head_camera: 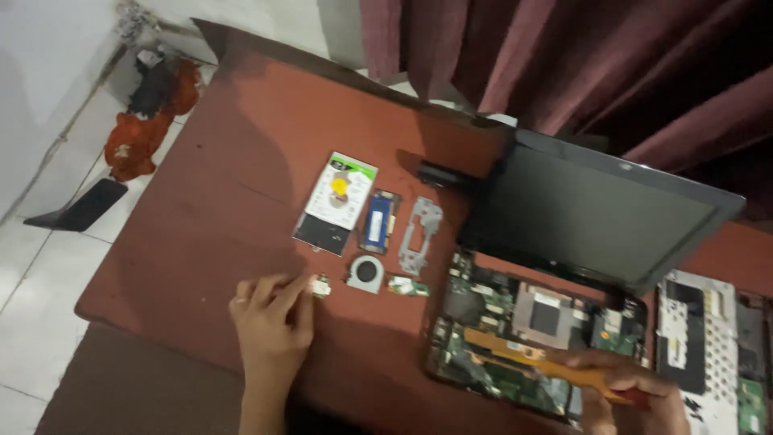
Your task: Disassembling and manipulating internal components of a laptop using a screwdriver.
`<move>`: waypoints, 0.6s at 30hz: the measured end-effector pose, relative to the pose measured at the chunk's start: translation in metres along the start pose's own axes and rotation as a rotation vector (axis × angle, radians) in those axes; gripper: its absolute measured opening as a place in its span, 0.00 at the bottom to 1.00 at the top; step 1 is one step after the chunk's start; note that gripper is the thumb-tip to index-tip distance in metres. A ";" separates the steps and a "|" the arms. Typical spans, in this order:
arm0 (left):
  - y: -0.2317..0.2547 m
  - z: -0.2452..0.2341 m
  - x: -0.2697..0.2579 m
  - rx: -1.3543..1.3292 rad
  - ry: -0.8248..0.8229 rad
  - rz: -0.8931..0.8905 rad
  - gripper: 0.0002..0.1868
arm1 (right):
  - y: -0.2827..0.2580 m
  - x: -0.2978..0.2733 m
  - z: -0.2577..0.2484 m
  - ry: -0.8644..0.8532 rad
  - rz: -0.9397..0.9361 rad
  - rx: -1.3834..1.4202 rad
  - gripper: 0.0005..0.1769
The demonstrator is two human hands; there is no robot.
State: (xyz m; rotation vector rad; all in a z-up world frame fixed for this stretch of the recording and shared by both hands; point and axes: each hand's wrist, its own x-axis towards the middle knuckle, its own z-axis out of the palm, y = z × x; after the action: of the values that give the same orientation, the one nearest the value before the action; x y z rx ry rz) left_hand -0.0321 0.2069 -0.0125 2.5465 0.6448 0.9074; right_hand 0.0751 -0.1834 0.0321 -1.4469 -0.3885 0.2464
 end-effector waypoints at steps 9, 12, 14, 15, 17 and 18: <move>-0.007 0.024 0.008 -0.065 -0.056 -0.055 0.07 | 0.020 0.015 -0.028 -0.106 -0.009 0.103 0.14; -0.003 0.023 0.009 -0.090 -0.092 -0.129 0.08 | 0.031 0.023 -0.045 -0.204 -0.050 0.227 0.16; 0.001 0.020 0.012 -0.089 -0.103 -0.149 0.08 | 0.034 0.015 -0.039 -0.056 0.012 0.197 0.17; 0.003 0.019 0.014 -0.088 -0.114 -0.168 0.08 | 0.035 0.011 -0.036 0.092 0.075 0.165 0.22; 0.002 0.021 0.013 -0.084 -0.088 -0.146 0.08 | 0.025 0.014 -0.024 0.109 0.057 0.088 0.19; 0.002 0.022 0.013 -0.081 -0.058 -0.126 0.09 | 0.020 0.015 -0.018 0.123 0.037 0.009 0.16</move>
State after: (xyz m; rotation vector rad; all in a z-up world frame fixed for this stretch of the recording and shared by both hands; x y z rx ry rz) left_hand -0.0079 0.2077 -0.0214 2.4216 0.7267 0.7973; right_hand 0.0969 -0.1917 0.0128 -1.4534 -0.2605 0.1881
